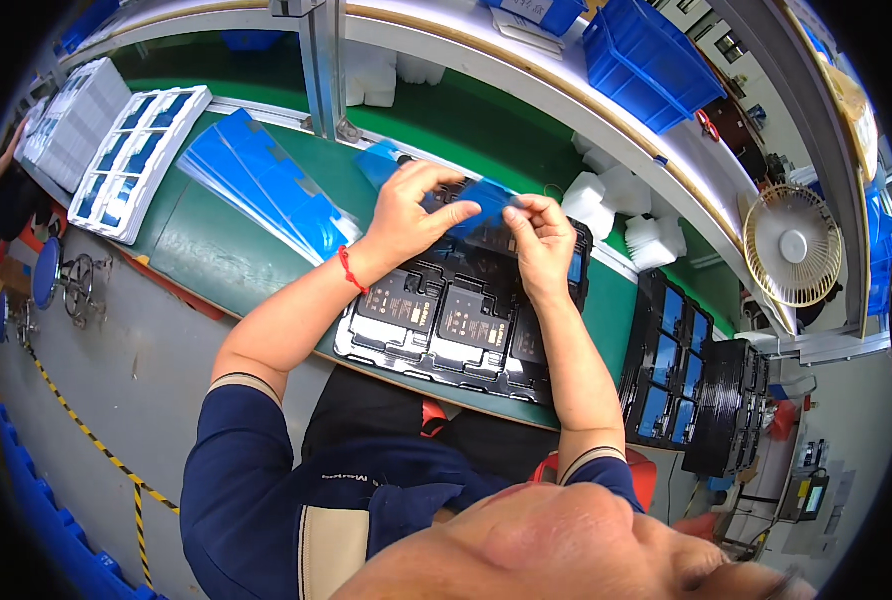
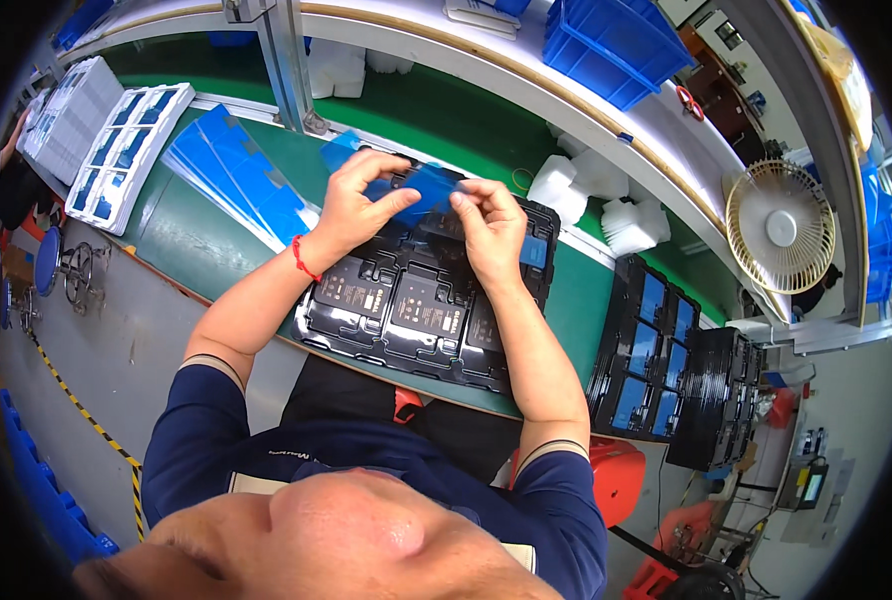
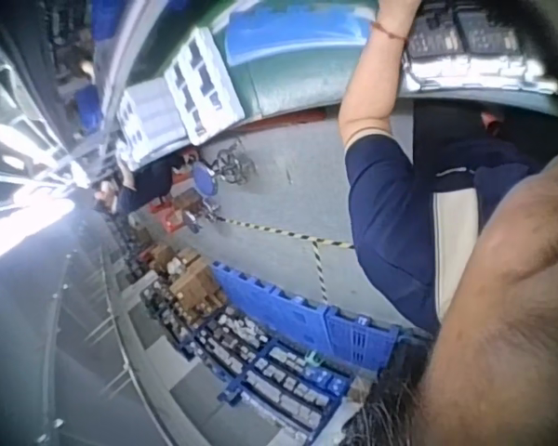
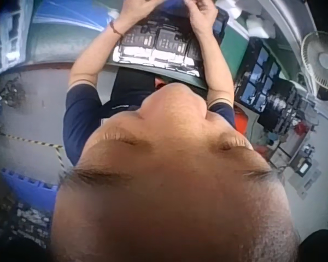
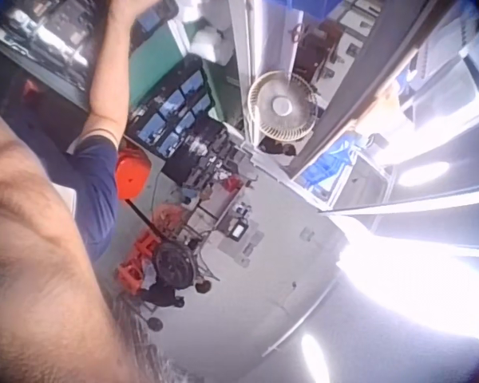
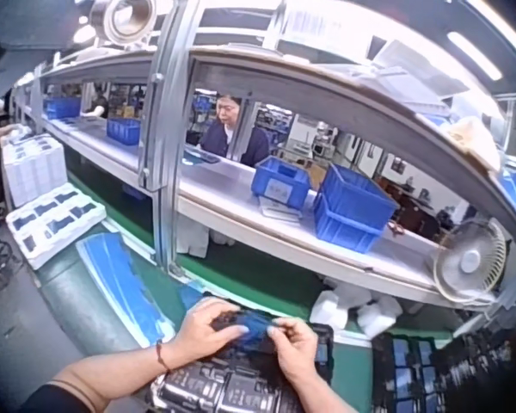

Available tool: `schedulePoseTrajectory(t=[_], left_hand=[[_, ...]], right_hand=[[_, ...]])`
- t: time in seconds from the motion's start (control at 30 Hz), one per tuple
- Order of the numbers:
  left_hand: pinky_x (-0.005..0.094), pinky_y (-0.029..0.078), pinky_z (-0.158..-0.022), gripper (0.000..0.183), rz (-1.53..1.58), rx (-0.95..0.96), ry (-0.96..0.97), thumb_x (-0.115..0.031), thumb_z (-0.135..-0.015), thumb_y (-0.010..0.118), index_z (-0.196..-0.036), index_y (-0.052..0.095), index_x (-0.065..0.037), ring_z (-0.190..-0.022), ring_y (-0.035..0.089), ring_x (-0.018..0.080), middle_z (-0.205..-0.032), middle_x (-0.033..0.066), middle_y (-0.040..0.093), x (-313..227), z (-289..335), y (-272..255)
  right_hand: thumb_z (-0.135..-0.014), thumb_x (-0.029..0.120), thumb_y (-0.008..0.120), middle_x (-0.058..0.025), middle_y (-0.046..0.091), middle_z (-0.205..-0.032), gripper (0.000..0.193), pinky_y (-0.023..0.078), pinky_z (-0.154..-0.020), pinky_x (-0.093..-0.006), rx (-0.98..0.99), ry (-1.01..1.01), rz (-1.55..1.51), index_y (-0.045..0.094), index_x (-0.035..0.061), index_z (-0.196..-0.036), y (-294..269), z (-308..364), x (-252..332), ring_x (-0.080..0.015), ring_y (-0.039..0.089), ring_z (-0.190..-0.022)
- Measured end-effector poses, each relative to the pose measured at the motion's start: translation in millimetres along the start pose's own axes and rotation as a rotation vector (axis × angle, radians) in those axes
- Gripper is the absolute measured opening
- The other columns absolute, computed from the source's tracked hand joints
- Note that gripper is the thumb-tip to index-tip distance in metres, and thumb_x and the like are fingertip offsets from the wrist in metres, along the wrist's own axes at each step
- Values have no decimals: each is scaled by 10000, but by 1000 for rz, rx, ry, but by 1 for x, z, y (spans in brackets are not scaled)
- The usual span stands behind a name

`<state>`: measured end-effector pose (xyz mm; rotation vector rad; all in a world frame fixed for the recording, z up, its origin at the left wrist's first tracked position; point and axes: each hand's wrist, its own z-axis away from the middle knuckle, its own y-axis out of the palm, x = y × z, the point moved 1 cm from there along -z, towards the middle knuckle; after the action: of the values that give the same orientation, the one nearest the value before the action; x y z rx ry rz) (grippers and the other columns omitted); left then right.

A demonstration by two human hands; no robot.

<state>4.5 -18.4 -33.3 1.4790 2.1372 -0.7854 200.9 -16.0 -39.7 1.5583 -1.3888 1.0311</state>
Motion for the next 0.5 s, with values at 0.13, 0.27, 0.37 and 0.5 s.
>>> schedulePoseTrajectory(t=[0.13, 0.27, 0.37, 0.5], left_hand=[[253, 448, -680, 355, 168, 151, -302, -270, -886, 638, -1151, 603, -37, -746, 530, 106, -862, 39, 617, 10, 4, -2], [235, 427, -734, 512, 482, 306, -560, -433, -987, 419, -1351, 472, -78, -804, 497, 79, -914, 33, 609, 12, 6, 6], [252, 435, -844, 559, 802, 404, -807, -482, -987, 361, -1413, 396, -121, -965, 563, 127, -1070, 96, 621, 14, 3, 4], [272, 458, -855, 470, 718, 227, -697, -372, -972, 474, -1340, 470, -79, -1006, 587, 161, -1114, 126, 624, 18, 1, 1]], right_hand=[[-849, -7, 642, -24, 633, -822, 91, 464, -710, -213, -146, -199, 156, 629, 18, -936, -10, -3, 9, -78, 581, -778], [-772, -56, 648, -95, 671, -932, 122, 477, -807, -291, 15, -340, 352, 660, 20, -868, -4, 0, 17, -187, 618, -881], [-702, -29, 685, -91, 666, -978, 170, 472, -816, -343, 222, -479, 571, 689, 59, -847, 5, 4, 28, -253, 596, -945], [-702, -24, 689, -105, 650, -1021, 165, 464, -834, -345, 247, -436, 573, 686, 55, -848, 6, 7, 27, -254, 585, -963]])
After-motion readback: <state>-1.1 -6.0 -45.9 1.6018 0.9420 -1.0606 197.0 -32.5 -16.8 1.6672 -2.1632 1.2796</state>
